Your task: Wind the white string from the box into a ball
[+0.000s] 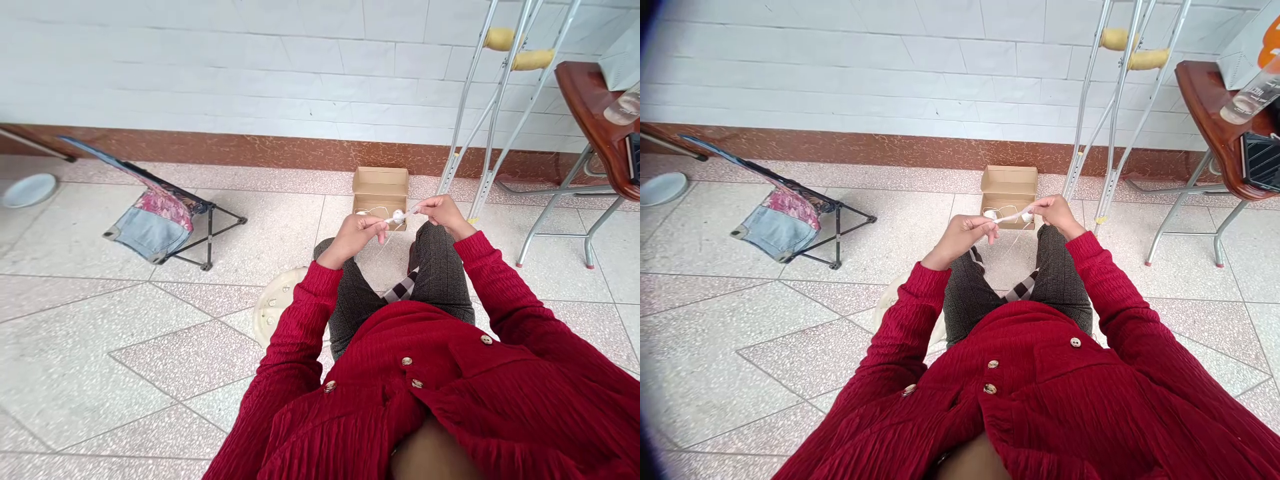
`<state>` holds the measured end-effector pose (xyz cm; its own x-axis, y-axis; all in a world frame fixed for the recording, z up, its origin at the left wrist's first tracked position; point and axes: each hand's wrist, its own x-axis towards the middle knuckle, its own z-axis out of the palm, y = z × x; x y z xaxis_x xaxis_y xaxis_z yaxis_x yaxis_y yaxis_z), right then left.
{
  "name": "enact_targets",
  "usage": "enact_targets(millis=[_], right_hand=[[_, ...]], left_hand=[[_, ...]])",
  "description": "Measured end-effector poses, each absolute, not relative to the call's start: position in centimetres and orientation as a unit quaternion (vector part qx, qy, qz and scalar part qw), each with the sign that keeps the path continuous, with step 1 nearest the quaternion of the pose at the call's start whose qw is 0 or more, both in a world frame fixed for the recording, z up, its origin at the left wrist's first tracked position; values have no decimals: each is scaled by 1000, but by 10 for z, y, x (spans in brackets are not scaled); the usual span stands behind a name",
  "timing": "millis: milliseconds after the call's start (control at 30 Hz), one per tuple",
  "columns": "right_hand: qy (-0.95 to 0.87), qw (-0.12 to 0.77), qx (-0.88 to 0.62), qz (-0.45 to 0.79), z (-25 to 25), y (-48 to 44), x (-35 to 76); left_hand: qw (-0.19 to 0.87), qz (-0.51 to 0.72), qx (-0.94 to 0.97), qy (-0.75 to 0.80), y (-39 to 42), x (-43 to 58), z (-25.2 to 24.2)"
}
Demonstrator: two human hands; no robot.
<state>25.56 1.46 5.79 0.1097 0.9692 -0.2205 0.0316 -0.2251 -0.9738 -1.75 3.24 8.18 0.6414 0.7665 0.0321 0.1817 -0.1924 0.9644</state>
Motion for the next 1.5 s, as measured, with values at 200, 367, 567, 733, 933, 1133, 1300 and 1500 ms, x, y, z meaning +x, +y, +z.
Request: enact_targets(millis=[200, 367, 567, 733, 933, 1133, 1300, 1500], right_hand=[[-329, 498, -477, 645, 69, 14, 258], [-277, 514, -418, 696, 80, 12, 252], [-328, 498, -313, 739, 96, 0, 254], [-508, 253, -346, 747, 93, -10, 260], [-589, 239, -638, 434, 65, 5, 237], [-464, 426, -420, 653, 85, 4, 223], [-468, 355, -298, 752, 109, -20, 231], [-553, 204, -437, 679, 72, -20, 227]], left_hand=[[553, 213, 732, 336, 24, -20, 66], [565, 203, 733, 320, 19, -18, 58], [568, 228, 718, 332, 20, -16, 50], [539, 268, 696, 392, 34, -22, 42], [527, 271, 723, 356, 27, -12, 65], [592, 228, 689, 351, 5, 7, 40], [522, 267, 692, 421, 24, -3, 26], [419, 271, 757, 421, 42, -3, 54]])
